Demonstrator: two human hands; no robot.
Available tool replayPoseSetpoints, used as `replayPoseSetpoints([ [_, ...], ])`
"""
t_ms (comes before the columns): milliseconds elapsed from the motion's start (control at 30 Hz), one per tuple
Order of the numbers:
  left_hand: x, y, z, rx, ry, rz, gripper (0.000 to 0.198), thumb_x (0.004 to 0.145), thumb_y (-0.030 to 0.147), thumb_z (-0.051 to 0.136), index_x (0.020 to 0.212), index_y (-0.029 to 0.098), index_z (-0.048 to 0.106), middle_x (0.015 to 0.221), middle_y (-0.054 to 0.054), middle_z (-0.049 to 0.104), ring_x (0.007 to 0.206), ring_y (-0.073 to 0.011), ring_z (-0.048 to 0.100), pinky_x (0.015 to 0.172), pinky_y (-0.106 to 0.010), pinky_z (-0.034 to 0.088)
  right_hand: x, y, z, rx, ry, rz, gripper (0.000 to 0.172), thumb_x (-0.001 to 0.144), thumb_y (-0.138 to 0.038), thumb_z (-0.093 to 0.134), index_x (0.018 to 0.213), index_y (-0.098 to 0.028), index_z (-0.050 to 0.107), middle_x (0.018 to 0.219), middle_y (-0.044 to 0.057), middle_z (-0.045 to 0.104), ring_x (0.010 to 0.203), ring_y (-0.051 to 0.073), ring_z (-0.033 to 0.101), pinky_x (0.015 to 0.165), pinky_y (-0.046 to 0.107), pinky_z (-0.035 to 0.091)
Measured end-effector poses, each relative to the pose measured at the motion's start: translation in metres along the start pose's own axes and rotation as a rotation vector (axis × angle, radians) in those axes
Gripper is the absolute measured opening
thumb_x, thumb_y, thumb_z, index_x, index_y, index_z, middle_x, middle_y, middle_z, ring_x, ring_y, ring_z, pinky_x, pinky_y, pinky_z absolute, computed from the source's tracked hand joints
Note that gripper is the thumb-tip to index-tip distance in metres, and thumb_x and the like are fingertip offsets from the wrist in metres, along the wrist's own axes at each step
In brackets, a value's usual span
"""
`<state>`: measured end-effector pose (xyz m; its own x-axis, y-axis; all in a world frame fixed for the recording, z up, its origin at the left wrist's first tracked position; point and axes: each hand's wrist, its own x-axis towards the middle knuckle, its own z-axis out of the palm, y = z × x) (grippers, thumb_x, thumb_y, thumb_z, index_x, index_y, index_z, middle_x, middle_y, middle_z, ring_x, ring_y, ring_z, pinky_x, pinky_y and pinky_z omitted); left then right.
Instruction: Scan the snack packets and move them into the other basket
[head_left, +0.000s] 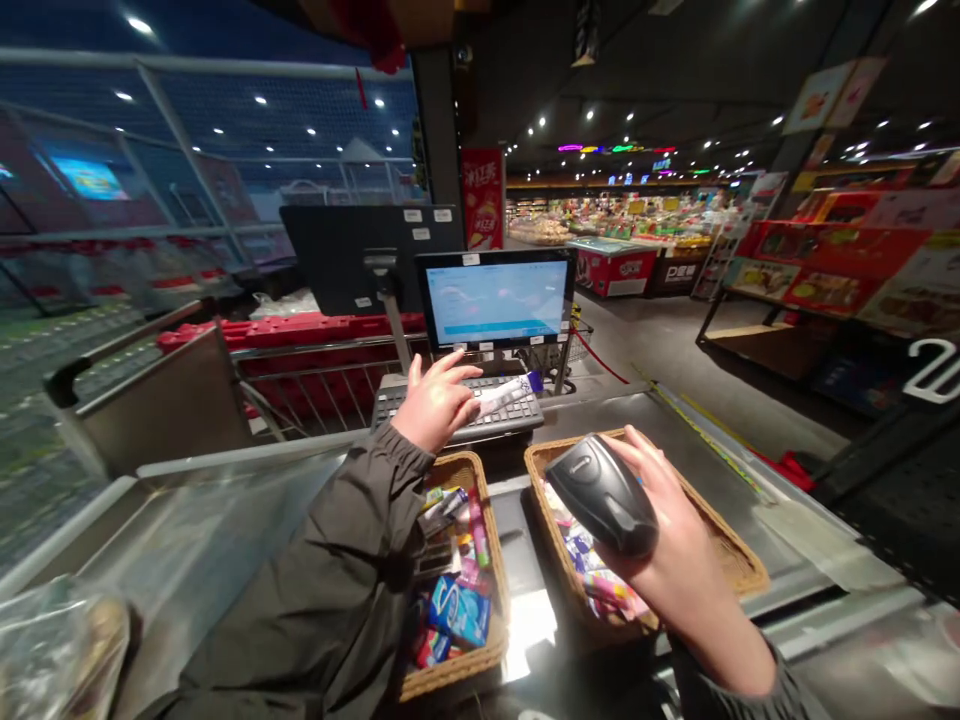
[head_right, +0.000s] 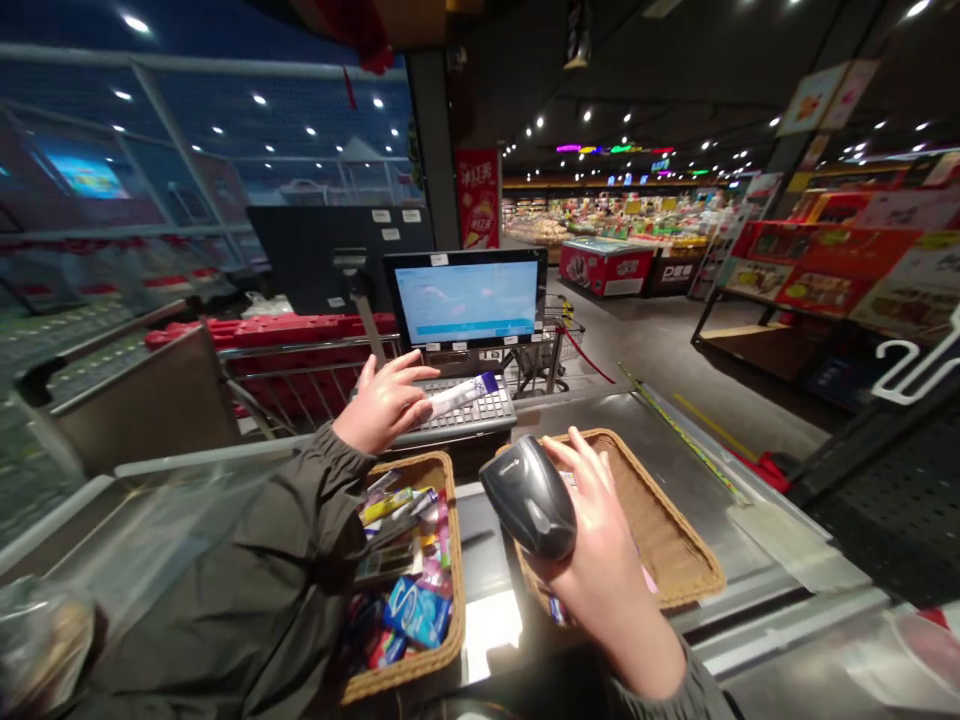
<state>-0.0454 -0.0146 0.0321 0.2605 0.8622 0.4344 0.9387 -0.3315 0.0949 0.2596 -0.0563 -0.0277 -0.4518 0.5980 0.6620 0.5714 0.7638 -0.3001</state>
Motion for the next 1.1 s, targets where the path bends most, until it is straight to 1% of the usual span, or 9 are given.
replayPoseSetpoints([
  [100, -0.020, -0.014, -0.014, 0.015, -0.012, -0.018, 0.030, 0.093, 0.030, 0.050, 0.070, 0.020, 0.067, 0.130, -0.004, 0.064, 0.140, -0.0316, 0.037, 0.111, -0.072, 0.005, 0.007, -0.018, 0.007, 0.015, -0.012, -0.065, 0.042, 0.080, -0.023, 0.059, 0.122, -0.019, 0.056, 0.136, 0.018, 0.051, 0.141, 0.042, 0.031, 0.108, 0.069, 0.034],
  [200, -0.037, -0.027, -0.024, 0.026, -0.016, -0.039, 0.030, 0.093, 0.030, 0.050, 0.071, 0.020, 0.067, 0.133, -0.005, 0.063, 0.141, -0.0323, 0.036, 0.111, -0.072, 0.004, 0.012, -0.032, 0.015, 0.027, -0.029, -0.093, 0.047, 0.077, -0.021, 0.059, 0.124, -0.020, 0.054, 0.136, 0.017, 0.052, 0.141, 0.042, 0.032, 0.107, 0.070, 0.033],
  [300, -0.052, -0.038, -0.033, 0.040, -0.022, -0.057, 0.029, 0.092, 0.030, 0.049, 0.073, 0.020, 0.068, 0.137, -0.005, 0.060, 0.143, -0.0331, 0.032, 0.111, -0.072, 0.003, 0.016, -0.043, 0.023, 0.047, -0.060, -0.120, 0.048, 0.077, -0.020, 0.058, 0.125, -0.020, 0.055, 0.137, 0.016, 0.052, 0.142, 0.041, 0.031, 0.108, 0.071, 0.032],
  [533, -0.076, -0.055, -0.047, 0.073, -0.020, -0.082, 0.031, 0.093, 0.031, 0.047, 0.074, 0.021, 0.070, 0.143, -0.005, 0.055, 0.145, -0.0339, 0.027, 0.111, -0.073, 0.002, 0.019, -0.065, 0.033, 0.053, -0.132, -0.146, 0.049, 0.080, -0.022, 0.056, 0.129, -0.022, 0.054, 0.131, 0.015, 0.057, 0.139, 0.038, 0.037, 0.108, 0.068, 0.034],
  [633, -0.083, -0.059, -0.048, 0.080, -0.033, -0.090, 0.031, 0.093, 0.031, 0.047, 0.074, 0.020, 0.070, 0.142, -0.006, 0.055, 0.145, -0.0337, 0.028, 0.110, -0.073, 0.004, 0.019, -0.071, 0.034, 0.055, -0.142, -0.155, 0.046, 0.080, -0.024, 0.057, 0.126, -0.022, 0.055, 0.131, 0.015, 0.057, 0.139, 0.039, 0.037, 0.109, 0.068, 0.033],
  [733, -0.092, -0.066, -0.041, 0.074, -0.039, -0.109, 0.031, 0.092, 0.029, 0.048, 0.071, 0.019, 0.068, 0.138, -0.006, 0.059, 0.144, -0.0327, 0.030, 0.111, -0.072, 0.003, 0.017, -0.073, 0.035, 0.054, -0.141, -0.138, 0.047, 0.077, -0.023, 0.058, 0.124, -0.021, 0.054, 0.132, 0.015, 0.056, 0.139, 0.039, 0.037, 0.109, 0.069, 0.031],
  [833, -0.106, -0.076, -0.026, 0.047, -0.085, -0.139, 0.028, 0.091, 0.029, 0.049, 0.073, 0.021, 0.069, 0.134, -0.006, 0.062, 0.142, -0.0311, 0.034, 0.111, -0.071, 0.004, 0.014, -0.073, 0.036, 0.052, -0.154, -0.117, 0.050, 0.074, -0.020, 0.058, 0.124, -0.021, 0.053, 0.132, 0.015, 0.056, 0.139, 0.039, 0.037, 0.110, 0.069, 0.031],
  [1000, -0.139, -0.090, 0.003, 0.011, -0.229, -0.210, 0.023, 0.090, 0.027, 0.051, 0.076, 0.022, 0.069, 0.133, -0.005, 0.063, 0.141, -0.0306, 0.037, 0.112, -0.070, 0.005, 0.010, -0.072, 0.040, 0.062, -0.181, -0.114, 0.046, 0.076, -0.021, 0.057, 0.122, -0.020, 0.054, 0.130, 0.015, 0.056, 0.139, 0.040, 0.037, 0.108, 0.067, 0.034],
  [1100, -0.163, -0.094, 0.019, -0.033, -0.334, -0.213, 0.021, 0.089, 0.026, 0.052, 0.079, 0.022, 0.070, 0.134, -0.005, 0.062, 0.141, -0.0313, 0.036, 0.111, -0.071, 0.006, 0.009, -0.072, 0.042, 0.060, -0.182, -0.107, 0.043, 0.077, -0.024, 0.058, 0.120, -0.021, 0.054, 0.129, 0.015, 0.057, 0.137, 0.040, 0.039, 0.108, 0.068, 0.034],
])
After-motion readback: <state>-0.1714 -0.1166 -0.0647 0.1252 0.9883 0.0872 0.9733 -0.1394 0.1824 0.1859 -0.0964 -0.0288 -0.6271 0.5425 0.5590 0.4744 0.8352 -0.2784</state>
